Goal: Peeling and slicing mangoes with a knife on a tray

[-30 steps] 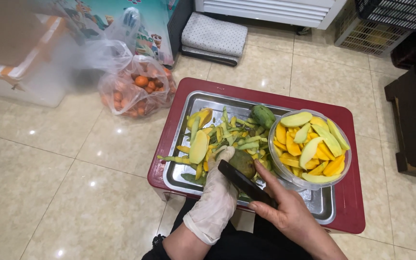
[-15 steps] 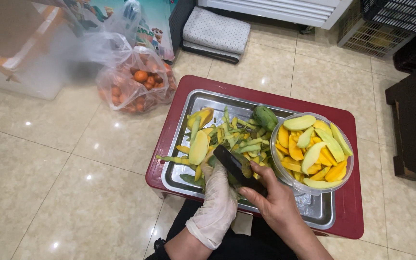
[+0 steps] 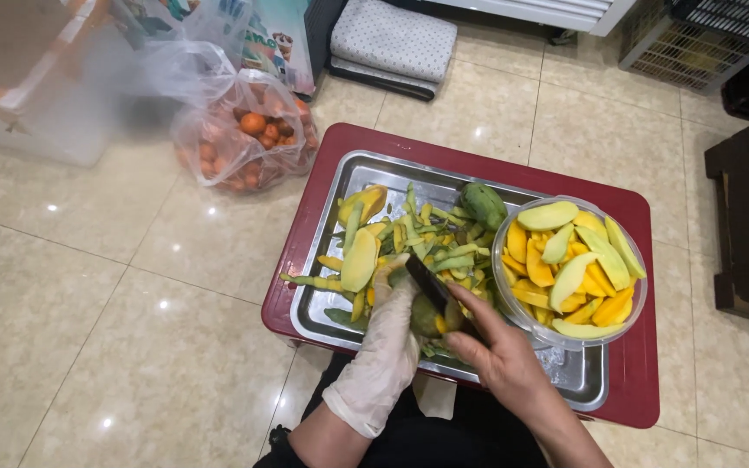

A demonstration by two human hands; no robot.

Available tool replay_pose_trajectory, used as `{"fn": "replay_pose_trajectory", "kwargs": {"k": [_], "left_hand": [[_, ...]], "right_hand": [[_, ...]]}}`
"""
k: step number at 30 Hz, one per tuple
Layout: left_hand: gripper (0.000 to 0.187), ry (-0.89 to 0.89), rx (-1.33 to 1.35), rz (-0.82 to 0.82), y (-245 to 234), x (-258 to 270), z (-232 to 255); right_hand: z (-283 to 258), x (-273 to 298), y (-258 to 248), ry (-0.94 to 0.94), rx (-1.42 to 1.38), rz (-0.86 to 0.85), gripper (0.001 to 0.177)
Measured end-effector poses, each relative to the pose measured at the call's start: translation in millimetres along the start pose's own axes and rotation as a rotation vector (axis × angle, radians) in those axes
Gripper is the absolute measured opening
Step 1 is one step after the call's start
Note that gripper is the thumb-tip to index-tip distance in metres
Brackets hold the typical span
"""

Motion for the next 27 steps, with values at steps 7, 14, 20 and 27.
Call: {"fn": "replay_pose_trajectory", "kwargs": {"k": [7, 14, 20, 27], "left_hand": [[0.063, -0.194, -0.146, 0.107, 2, 5, 8], [0.019, -0.286, 0.04, 0.262, -17, -27, -5], [0.027, -0.193, 0.067, 0.302, -10, -38, 4], [0.029, -0.102, 0.121, 0.234, 2, -33, 5]], "right_hand": [[-4, 5, 8, 0.072, -0.603, -0.157, 0.07], [8, 4, 9, 0.027, -0.243, -0.158, 0.078], [25, 5, 2, 0.138, 0.354, -0.073, 0.084], [11, -1, 3, 0.3, 0.647, -0.125, 0.083]]}}
Point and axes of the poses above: each hand's wrist, its own x-axis away from the middle knuckle, its own y-axis out of the palm, z = x × y, the point moved 7 cm from there along -x, towards the middle knuckle, and after that the axes turned 9 degrees about x, right-handed, at the moved point
